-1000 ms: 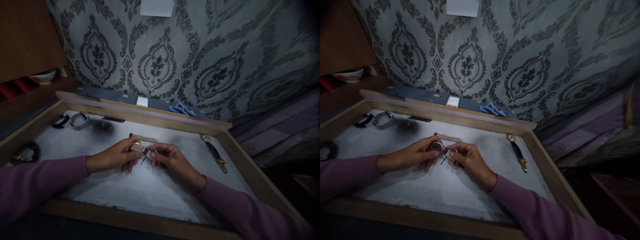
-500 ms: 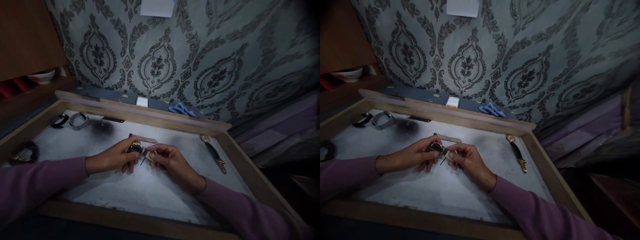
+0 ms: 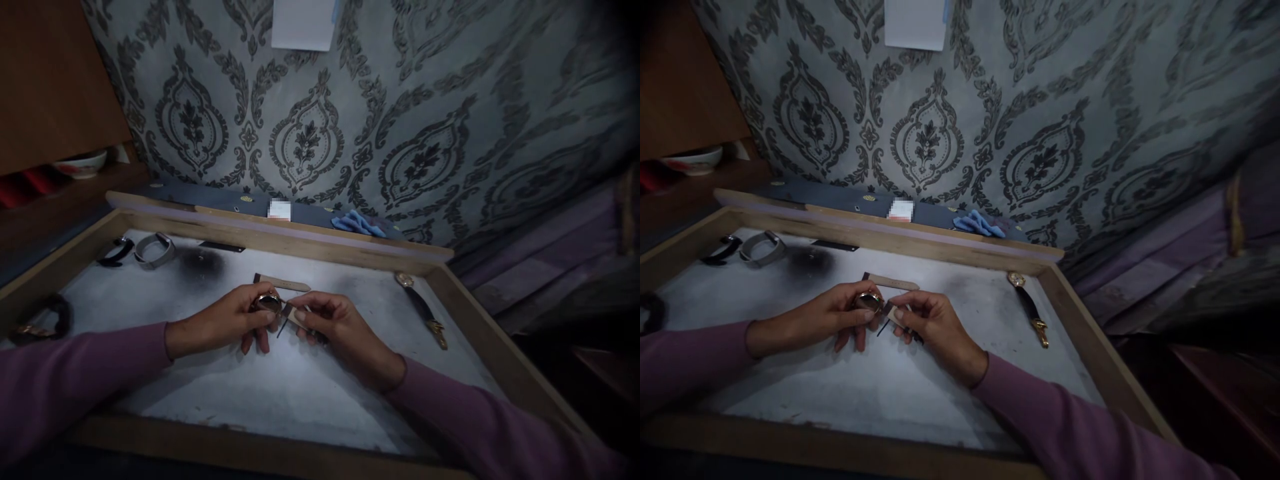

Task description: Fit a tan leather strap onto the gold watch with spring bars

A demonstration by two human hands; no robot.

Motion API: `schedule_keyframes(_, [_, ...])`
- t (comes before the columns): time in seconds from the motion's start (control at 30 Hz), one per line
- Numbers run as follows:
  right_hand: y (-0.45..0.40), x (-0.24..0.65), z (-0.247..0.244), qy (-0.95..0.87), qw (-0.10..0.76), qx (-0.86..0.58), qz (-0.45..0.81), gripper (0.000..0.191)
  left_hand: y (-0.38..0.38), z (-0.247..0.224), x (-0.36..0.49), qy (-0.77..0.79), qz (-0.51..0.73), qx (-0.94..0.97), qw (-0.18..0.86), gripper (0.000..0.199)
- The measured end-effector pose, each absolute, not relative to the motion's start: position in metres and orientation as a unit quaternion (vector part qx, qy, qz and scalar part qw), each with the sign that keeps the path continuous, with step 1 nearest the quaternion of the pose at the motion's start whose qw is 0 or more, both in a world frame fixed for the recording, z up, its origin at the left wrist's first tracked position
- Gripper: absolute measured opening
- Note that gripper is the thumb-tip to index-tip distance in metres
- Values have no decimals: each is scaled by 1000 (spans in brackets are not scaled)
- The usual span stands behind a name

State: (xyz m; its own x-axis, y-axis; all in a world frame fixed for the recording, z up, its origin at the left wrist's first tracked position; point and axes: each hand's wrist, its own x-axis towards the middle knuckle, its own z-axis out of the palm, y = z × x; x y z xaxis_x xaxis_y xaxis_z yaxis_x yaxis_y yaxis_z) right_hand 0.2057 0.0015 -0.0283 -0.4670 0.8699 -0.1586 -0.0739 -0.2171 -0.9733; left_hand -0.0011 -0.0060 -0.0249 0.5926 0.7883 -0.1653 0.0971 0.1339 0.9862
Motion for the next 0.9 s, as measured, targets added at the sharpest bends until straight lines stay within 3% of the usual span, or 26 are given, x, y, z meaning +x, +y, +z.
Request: schedule_keyframes(0.9, [-1,207,-31,-617,369,-337,608,22,-6,-26,-1,363,270,570,686,19])
